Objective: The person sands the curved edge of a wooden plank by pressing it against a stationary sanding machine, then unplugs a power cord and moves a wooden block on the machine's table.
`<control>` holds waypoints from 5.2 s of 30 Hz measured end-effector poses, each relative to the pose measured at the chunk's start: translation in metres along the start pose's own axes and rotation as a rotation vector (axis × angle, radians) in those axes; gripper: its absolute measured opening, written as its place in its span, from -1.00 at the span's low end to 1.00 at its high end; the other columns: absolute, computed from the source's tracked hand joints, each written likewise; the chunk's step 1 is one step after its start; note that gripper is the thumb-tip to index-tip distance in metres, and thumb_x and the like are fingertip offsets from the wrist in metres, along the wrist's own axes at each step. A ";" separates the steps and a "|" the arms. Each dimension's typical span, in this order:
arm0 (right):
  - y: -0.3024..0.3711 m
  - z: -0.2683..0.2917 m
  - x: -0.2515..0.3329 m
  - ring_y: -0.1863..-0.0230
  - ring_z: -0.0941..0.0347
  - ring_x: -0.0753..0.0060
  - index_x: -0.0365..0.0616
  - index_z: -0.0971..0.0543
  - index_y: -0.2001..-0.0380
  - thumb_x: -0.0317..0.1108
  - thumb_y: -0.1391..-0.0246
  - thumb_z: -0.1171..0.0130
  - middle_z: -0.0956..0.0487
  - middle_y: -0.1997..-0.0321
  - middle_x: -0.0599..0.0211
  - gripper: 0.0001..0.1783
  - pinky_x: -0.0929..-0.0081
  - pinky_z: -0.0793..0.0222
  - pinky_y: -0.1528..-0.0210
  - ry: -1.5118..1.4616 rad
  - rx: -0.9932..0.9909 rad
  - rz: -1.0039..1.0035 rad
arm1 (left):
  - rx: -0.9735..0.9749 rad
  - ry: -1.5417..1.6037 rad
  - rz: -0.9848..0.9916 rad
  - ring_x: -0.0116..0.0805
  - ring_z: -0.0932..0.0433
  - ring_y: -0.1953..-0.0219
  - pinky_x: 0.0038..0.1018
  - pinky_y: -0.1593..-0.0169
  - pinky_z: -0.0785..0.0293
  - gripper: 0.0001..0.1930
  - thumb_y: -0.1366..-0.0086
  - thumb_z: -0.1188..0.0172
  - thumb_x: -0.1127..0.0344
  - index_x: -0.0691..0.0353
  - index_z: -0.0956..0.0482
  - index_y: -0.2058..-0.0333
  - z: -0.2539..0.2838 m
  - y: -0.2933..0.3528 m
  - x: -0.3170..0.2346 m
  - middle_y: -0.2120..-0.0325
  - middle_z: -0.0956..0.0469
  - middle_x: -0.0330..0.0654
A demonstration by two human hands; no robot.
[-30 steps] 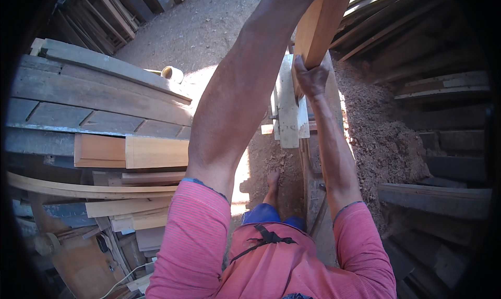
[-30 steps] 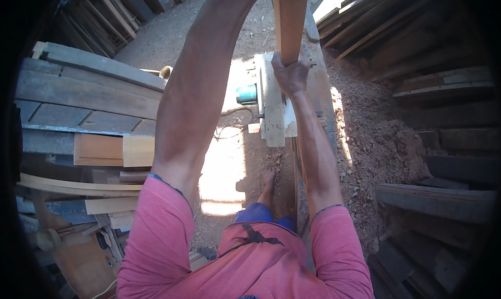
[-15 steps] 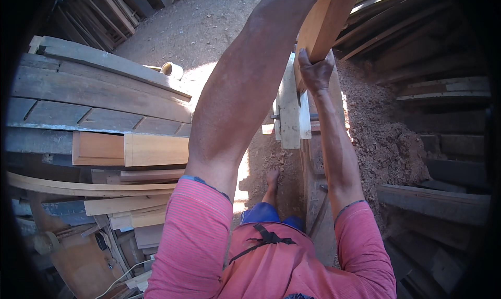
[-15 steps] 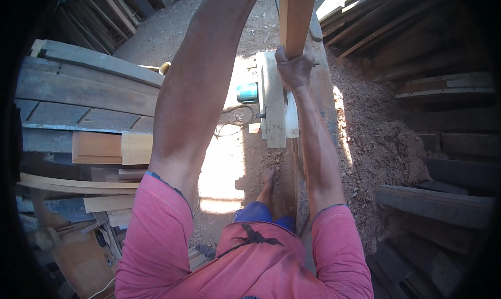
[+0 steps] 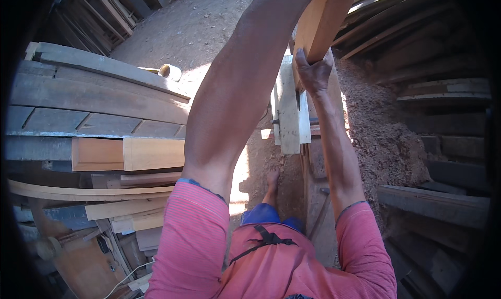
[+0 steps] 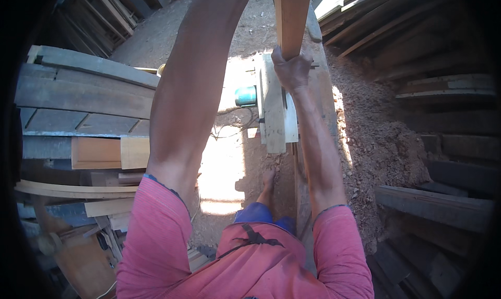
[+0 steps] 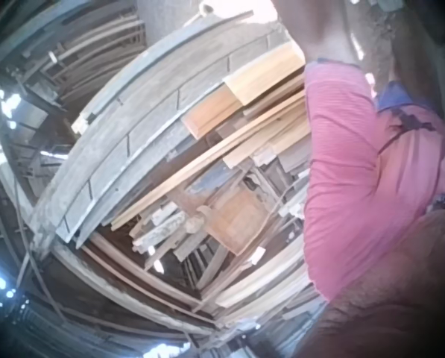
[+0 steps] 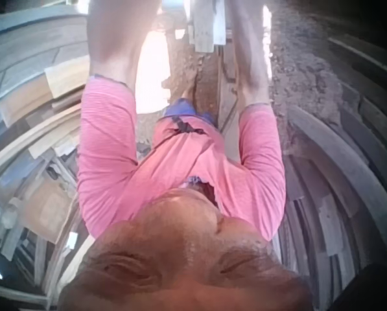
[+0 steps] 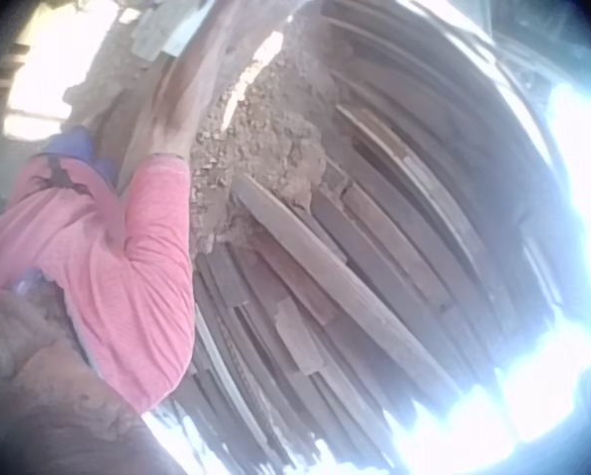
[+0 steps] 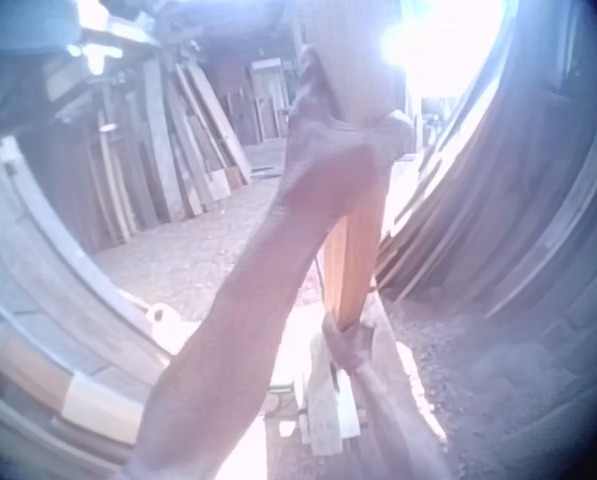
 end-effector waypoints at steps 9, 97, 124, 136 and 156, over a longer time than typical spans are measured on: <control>-0.005 -0.004 -0.018 0.15 -0.64 0.26 -0.34 -0.53 0.08 -0.29 0.00 -0.38 -0.63 0.18 0.09 -0.54 0.32 -0.58 0.08 0.070 0.109 -0.182 | 0.004 0.011 0.007 -0.06 -0.35 -0.03 -0.15 -0.01 -0.37 -0.30 0.08 -0.39 0.30 0.15 -0.28 -0.07 -0.001 -0.004 0.005 0.01 -0.30 0.07; 0.091 0.303 0.158 0.23 -0.51 0.30 -0.32 -0.52 0.13 -0.25 -0.50 0.20 -0.57 0.31 0.26 -0.63 0.22 -0.38 0.05 -2.084 0.028 -0.386 | -0.141 -0.350 0.333 -0.10 -0.62 -0.10 -0.25 -0.18 -0.54 -0.46 -0.13 -0.51 0.37 0.21 -0.57 -0.10 0.087 0.348 -0.329 0.01 -0.64 -0.04; 0.186 0.361 0.086 -0.07 -0.57 0.24 -0.32 -0.45 -0.13 -0.33 -0.25 -0.17 -0.60 -0.02 0.15 -0.56 0.27 -0.54 -0.16 -0.727 -0.590 -0.781 | -0.501 0.671 0.939 -0.41 -0.56 0.13 -0.41 0.02 -0.49 -0.56 -0.58 0.26 0.00 0.25 -0.46 0.06 0.034 0.354 -0.274 0.21 -0.57 -0.12; 0.282 0.345 0.024 -0.05 -0.60 0.22 -0.07 -0.47 -0.12 -0.19 -0.21 -0.16 -0.63 -0.01 0.32 -0.56 0.17 -0.57 -0.09 -0.804 -0.601 -1.250 | -0.332 0.810 0.841 -0.39 -0.63 0.02 -0.29 -0.05 -0.64 -0.70 -0.51 -0.11 0.24 0.20 -0.40 -0.12 -0.001 0.349 -0.273 0.03 -0.59 -0.15; 0.293 0.347 0.027 -0.04 -0.64 0.25 -0.08 -0.52 -0.11 -0.13 -0.25 -0.08 -0.66 -0.03 0.32 -0.56 0.26 -0.64 -0.02 -0.783 -0.681 -1.311 | -0.290 0.620 0.843 -0.47 -0.63 0.15 -0.45 0.08 -0.66 -0.65 -0.45 -0.21 0.15 0.24 -0.42 -0.03 -0.022 0.342 -0.262 0.12 -0.63 -0.14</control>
Point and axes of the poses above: each hand's wrist, its own y-axis away from the middle knuckle, its own z-axis out of the back of the hand, x = y × z, the point moved 3 cm from there along -y, towards the middle knuckle
